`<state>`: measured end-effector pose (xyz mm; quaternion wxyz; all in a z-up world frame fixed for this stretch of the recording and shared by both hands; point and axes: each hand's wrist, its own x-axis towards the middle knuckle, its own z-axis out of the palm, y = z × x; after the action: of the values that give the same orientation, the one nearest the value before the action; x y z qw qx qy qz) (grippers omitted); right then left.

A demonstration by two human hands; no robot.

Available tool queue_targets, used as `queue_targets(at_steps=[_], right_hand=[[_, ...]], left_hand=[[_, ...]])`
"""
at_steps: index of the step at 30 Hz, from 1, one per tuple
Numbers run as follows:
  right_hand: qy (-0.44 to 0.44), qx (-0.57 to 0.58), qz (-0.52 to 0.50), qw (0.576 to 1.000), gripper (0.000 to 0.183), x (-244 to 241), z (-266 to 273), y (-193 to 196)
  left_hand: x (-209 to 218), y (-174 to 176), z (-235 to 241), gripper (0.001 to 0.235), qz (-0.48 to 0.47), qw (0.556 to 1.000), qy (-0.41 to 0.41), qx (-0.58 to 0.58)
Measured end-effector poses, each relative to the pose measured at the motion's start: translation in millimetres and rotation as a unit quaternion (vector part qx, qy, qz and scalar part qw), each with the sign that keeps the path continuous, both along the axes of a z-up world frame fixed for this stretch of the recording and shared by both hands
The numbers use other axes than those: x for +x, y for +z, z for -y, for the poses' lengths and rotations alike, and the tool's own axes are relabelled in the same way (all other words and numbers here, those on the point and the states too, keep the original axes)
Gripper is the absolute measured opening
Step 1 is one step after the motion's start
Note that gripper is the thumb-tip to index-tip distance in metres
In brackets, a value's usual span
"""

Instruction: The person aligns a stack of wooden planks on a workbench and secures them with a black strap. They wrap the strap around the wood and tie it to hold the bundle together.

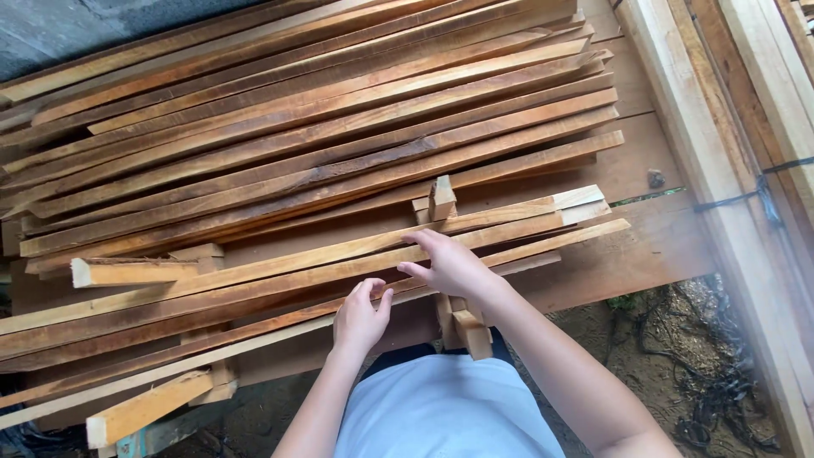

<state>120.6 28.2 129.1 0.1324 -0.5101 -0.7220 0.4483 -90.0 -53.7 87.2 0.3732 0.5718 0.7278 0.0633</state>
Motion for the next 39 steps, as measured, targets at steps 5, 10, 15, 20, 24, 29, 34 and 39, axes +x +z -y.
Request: queue_targets(at_steps=[5,10,15,20,24,29,34,39], right_hand=[[0.089,0.038,0.097,0.991,0.055,-22,-2,-8],[0.136,0.058,0.12,0.982,0.053,-40,-2,3],[0.148,0.058,0.146,0.976,0.055,-52,8,29],[0.022,-0.093,0.014,0.995,0.051,-95,54,33],[-0.229,-0.414,-0.058,0.879,0.057,-135,99,-40],[-0.459,-0.474,-0.338,0.671,0.107,-149,111,-99],[-0.559,-0.369,-0.431,0.604,0.104,-165,103,-82],[-0.605,-0.321,-0.378,0.623,0.09,-158,105,-115]], left_hand=[[-7,-3,-9,0.029,-0.034,0.998,-0.017,0.059],[-28,-2,-14,0.028,-0.038,0.994,-0.014,0.101],[-59,0,9,0.027,0.02,0.996,0.039,0.077],[-125,-85,52,0.03,0.109,0.986,0.082,-0.093],[-174,-66,78,0.084,0.358,0.813,0.345,-0.302],[-217,-98,82,0.075,0.526,0.629,0.567,-0.081],[-230,-120,73,0.066,0.498,0.571,0.653,0.026],[-231,-113,65,0.094,0.421,0.623,0.658,0.025]])
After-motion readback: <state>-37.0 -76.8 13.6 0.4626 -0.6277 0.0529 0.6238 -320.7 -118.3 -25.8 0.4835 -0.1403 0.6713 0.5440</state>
